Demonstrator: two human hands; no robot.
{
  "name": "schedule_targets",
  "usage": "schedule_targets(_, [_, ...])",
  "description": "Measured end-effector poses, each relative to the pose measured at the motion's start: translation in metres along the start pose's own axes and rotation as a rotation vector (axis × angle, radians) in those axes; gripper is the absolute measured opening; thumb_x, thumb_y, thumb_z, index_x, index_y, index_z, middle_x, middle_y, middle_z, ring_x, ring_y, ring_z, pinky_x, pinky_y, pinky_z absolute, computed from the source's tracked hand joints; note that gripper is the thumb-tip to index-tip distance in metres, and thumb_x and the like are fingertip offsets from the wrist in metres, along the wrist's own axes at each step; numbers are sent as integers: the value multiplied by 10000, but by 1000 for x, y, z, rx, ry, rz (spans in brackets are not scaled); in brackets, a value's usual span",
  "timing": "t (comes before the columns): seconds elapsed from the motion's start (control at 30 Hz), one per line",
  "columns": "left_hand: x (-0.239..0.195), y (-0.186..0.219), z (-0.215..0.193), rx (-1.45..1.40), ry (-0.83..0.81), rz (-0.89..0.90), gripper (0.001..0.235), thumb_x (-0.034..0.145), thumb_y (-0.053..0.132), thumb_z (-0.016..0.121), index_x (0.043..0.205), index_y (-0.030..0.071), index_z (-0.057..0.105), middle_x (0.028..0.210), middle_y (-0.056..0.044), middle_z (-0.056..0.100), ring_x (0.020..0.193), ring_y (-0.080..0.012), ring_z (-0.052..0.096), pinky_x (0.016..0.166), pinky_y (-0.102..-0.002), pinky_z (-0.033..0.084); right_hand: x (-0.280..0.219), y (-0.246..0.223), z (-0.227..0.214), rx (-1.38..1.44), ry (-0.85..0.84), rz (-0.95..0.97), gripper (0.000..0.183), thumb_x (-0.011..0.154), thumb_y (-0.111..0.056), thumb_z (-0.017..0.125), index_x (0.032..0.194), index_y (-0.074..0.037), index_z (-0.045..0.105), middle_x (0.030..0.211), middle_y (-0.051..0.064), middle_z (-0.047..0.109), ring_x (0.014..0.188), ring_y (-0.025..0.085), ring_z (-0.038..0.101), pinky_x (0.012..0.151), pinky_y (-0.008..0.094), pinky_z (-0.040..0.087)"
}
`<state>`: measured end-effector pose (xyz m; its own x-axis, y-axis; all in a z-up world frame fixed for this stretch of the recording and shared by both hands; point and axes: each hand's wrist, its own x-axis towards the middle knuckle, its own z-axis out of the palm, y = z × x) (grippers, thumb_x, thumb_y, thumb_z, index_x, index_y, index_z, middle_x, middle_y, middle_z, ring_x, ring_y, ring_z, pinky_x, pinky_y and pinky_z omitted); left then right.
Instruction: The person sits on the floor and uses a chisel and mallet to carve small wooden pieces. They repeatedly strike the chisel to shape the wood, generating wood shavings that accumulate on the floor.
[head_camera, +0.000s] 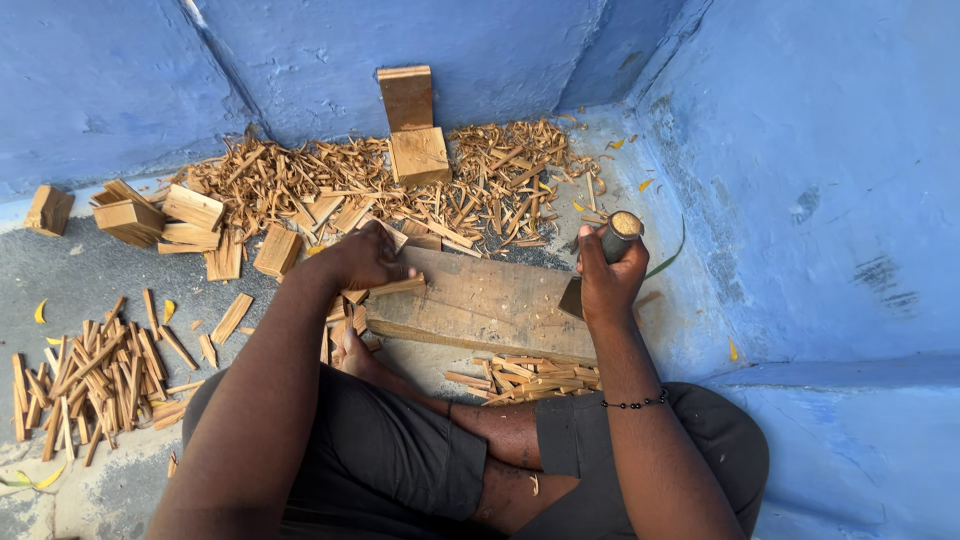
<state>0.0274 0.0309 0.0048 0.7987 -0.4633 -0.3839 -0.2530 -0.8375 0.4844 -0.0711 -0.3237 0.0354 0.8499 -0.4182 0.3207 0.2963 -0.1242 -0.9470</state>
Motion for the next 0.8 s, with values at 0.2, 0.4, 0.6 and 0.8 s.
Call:
schedule_targets(0.2, [-15, 23, -12, -52, -39, -81, 608, 707, 609, 830, 997, 73, 829, 1318, -128, 584, 1217, -322, 613, 1046, -452, 512, 2, 0, 0, 47, 21, 16, 170, 957, -88, 718, 887, -89, 563, 707, -3, 590, 563, 60, 558, 533, 242, 477])
schedule_targets(0.4, [-19, 30, -15, -150, 38, -93, 1025, 639, 559, 899, 1427, 70, 462, 1332, -213, 607, 1256, -369, 603, 1061, -469, 491, 3, 2, 1, 8, 20, 13, 177, 964, -84, 728, 888, -87, 569, 712, -6, 590, 567, 60, 553, 533, 237, 471])
schedule_targets(0.6, [-8, 30, -15, -53, -32, -153, 997, 681, 630, 863, 1425, 48, 545, 1382, -196, 622, 1298, -347, 610, 1100, -460, 491, 1, 6, 1, 26, -22, -31, 190, 976, -77, 729, 877, -85, 568, 705, -1, 598, 579, 60, 549, 548, 236, 457])
schedule_targets(0.8, [-17, 34, -14, -66, -38, -189, 955, 673, 645, 833, 1381, 74, 544, 1316, -166, 668, 1251, -326, 639, 1068, -463, 507, -1, 3, 1, -26, -13, -22, 179, 970, -73, 724, 873, -89, 574, 706, -3, 607, 572, 53, 554, 534, 235, 465])
